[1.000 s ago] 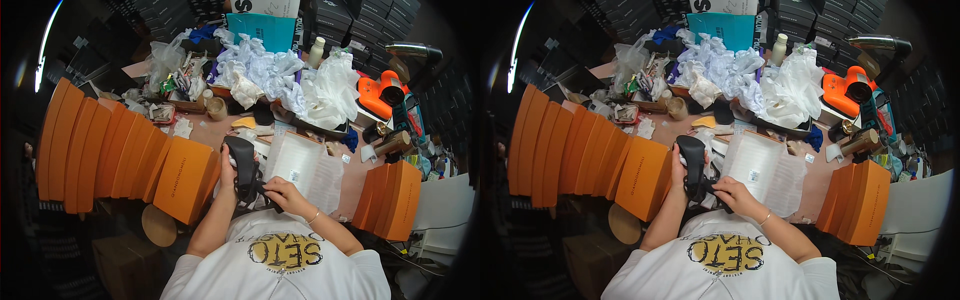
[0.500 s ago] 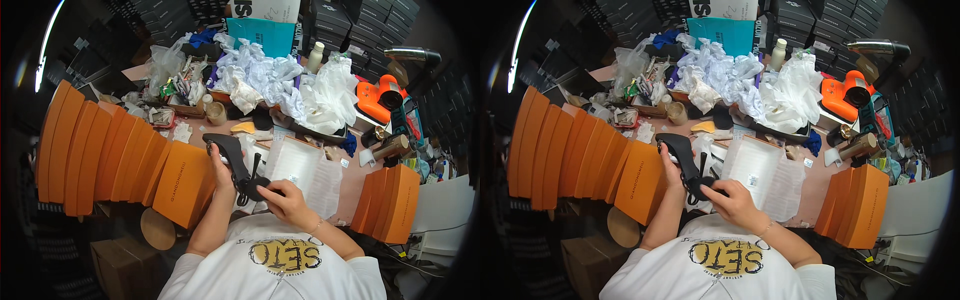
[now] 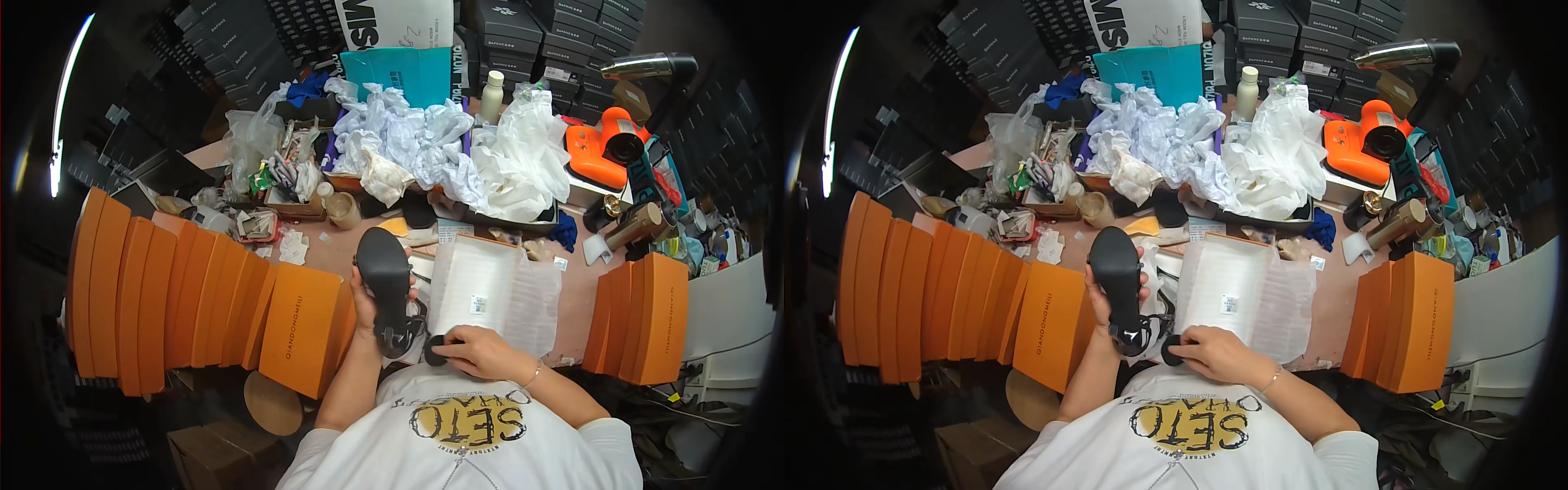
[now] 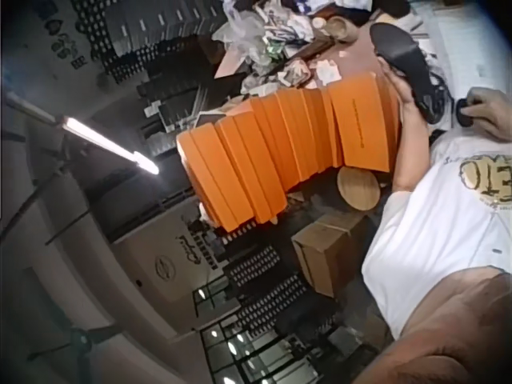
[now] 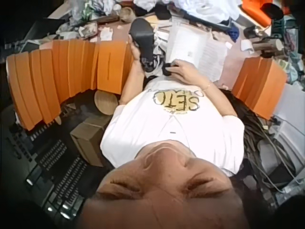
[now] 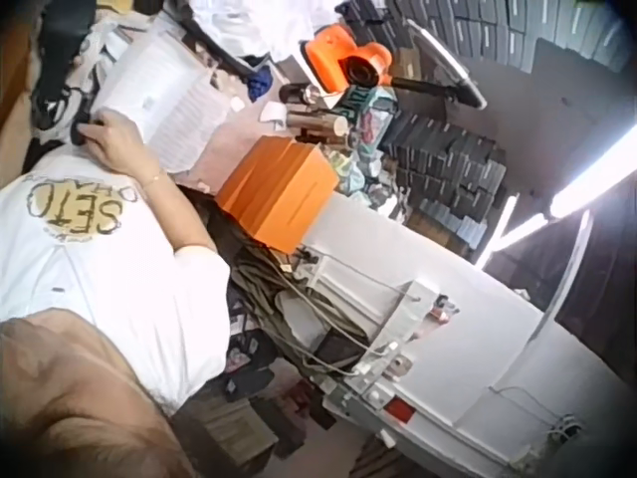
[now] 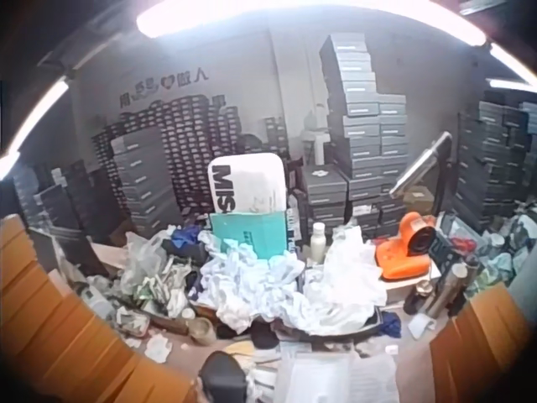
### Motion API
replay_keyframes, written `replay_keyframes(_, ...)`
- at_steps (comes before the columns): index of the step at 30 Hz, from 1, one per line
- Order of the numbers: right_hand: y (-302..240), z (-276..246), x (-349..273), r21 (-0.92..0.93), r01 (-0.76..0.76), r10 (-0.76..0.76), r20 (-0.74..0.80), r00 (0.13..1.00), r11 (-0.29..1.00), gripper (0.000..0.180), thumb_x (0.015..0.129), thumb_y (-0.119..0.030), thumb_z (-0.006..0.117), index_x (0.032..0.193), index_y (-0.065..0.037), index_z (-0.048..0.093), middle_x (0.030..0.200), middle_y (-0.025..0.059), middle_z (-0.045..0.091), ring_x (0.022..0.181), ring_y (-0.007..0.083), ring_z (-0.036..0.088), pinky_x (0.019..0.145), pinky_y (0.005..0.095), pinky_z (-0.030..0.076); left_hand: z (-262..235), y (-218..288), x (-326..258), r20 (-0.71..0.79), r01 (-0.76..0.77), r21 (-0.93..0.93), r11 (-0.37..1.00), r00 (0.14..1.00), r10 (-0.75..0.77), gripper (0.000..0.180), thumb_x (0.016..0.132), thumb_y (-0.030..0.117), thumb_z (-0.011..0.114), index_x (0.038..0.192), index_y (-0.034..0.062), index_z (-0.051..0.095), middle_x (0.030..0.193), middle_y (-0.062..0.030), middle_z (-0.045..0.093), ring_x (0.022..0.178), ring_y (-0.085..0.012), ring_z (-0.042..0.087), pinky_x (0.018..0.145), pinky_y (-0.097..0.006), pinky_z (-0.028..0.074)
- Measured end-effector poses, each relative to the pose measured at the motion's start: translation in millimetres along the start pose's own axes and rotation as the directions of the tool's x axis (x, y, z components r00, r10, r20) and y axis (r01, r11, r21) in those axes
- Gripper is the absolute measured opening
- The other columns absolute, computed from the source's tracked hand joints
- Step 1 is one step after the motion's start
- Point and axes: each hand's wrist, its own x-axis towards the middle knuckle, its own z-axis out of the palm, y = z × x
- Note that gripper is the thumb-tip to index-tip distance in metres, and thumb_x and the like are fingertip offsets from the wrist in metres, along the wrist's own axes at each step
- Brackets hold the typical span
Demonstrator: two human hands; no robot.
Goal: Packing high-heeled shoes and sandals into boxes with tissue paper, dust bags, and labels.
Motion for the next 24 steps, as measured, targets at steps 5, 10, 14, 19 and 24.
replay_keyframes(5,-24,-47,1,-0.061,0.023,-0.053,-0.565,0.824,0.998,0.04,0.074,-0.01,0.07,0.114,-0.008,0.064,0.094,0.0069,0.06,0.077,0.0234,0.059,0.068,0.0342,0.05,8,-5,-3,0.192,0.209,0.16,0.965,0.952,-0.238,0.093,0.074,0.064,0.063,0.137,-0.0003,0.037,0.13,-0.0207,0.05,0.105,-0.032,0.06,0.091,-0.042,0.052)
replay_keyframes(10,-16,-57,37,-0.329,0.015,-0.226,-0.615,0.755,0.944,0.033,0.071,-0.005,0.072,0.104,-0.005,0.067,0.083,0.0072,0.058,0.069,0.0244,0.057,0.059,0.034,0.047,-7,-29,-21,0.178,0.523,0.321,0.79,0.786,-0.593,0.102,0.064,0.063,0.073,0.136,0.0014,0.037,0.126,-0.0253,0.051,0.092,-0.0359,0.066,0.077,-0.045,0.058)
replay_keyframes(14,-3,-28,18,0.011,-0.082,0.068,-0.668,0.741,0.997,0.03,0.077,-0.005,0.069,0.107,-0.004,0.066,0.087,0.0113,0.061,0.075,0.0269,0.061,0.065,0.0339,0.051,-9,-47,-31,0.283,0.38,0.376,0.845,0.821,-0.495,0.099,0.062,0.058,0.079,0.132,-0.0029,0.043,0.115,-0.0188,0.059,0.098,-0.0265,0.064,0.076,-0.038,0.057)
replay_keyframes(19,45,-35,-42,0.004,-0.471,0.287,-0.797,0.531,0.882,0.026,0.084,-0.008,0.063,0.109,-0.001,0.063,0.094,0.0138,0.059,0.079,0.0298,0.062,0.068,0.0358,0.05,3,-55,-8,0.185,0.572,0.269,0.775,0.759,-0.624,0.097,0.072,0.057,0.071,0.14,-0.0019,0.032,0.129,-0.0262,0.049,0.1,-0.0347,0.063,0.076,-0.043,0.058)
replay_keyframes(24,134,-51,-101,-0.06,-0.781,0.43,-0.808,0.404,0.621,0.056,0.087,-0.024,0.062,0.135,-0.002,0.043,0.129,0.0257,0.046,0.119,0.0371,0.047,0.096,0.0375,0.039,9,-67,27,-0.064,0.451,0.291,0.844,0.889,-0.453,0.074,0.094,0.061,0.034,0.144,0.0071,0.029,0.129,-0.0164,0.051,0.104,-0.027,0.061,0.076,-0.045,0.057)
